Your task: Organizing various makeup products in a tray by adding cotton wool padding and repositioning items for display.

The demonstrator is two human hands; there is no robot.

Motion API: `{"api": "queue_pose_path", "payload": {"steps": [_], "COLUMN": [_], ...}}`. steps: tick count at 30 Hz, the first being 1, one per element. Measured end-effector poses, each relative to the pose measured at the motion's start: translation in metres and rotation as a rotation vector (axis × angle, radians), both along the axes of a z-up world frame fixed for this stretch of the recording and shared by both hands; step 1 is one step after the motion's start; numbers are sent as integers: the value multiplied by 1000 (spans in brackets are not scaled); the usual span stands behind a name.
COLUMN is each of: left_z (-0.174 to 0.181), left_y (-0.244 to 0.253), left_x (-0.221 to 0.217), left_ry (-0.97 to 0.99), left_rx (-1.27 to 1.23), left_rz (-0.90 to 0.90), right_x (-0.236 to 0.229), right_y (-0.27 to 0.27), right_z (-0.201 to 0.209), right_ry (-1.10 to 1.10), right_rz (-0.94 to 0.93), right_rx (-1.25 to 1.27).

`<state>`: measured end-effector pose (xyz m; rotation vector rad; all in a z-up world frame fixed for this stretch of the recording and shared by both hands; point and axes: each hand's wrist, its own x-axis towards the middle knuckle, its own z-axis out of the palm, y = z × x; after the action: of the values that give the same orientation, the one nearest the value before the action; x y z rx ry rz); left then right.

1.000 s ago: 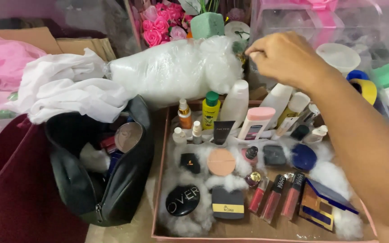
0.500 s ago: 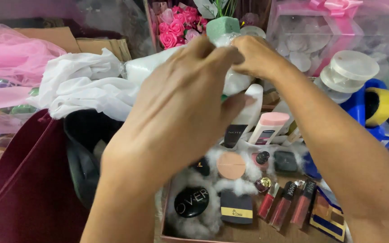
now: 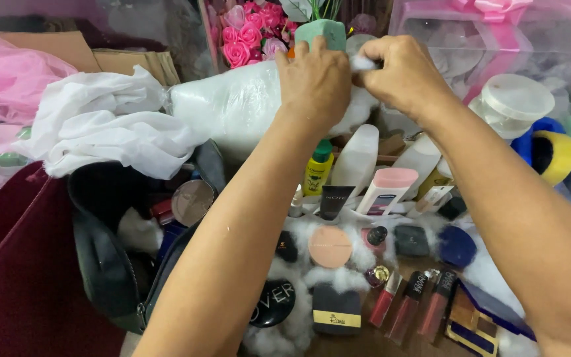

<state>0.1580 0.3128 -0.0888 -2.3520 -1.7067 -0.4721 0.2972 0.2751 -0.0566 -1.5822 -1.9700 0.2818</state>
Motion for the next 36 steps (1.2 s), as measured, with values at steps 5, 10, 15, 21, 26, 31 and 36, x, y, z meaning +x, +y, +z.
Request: {"api": "queue_pose_path", "payload": {"steps": [5,10,15,21,26,31,36], "left_z": [-16,-32,-34,-39,7,51,30], "left_y": [16,30,31,33,0,-83,-183], "left_x": [4,1,-5,-4,-1,1,23], "left_ry": [-5,-39,-29,-67,-158,-127,-42], "left_rx": [51,135,60,40,-285,86,-415], "left_rz": [19,24,54,97,21,-396,-635], "right_x": [16,26,37,88,85,100,99], "right_y": [10,11,-20,-63,-124,-158,-187], "right_z": [-6,-4,29,45,46,-8,-62], "right_ry": [17,272,594,514,221,-394,-379], "right_rz": [-37,-16,-18,-26,47,-69,-20], "right_rx": [7,-65,-210,-107,-102,-498,-594]}}
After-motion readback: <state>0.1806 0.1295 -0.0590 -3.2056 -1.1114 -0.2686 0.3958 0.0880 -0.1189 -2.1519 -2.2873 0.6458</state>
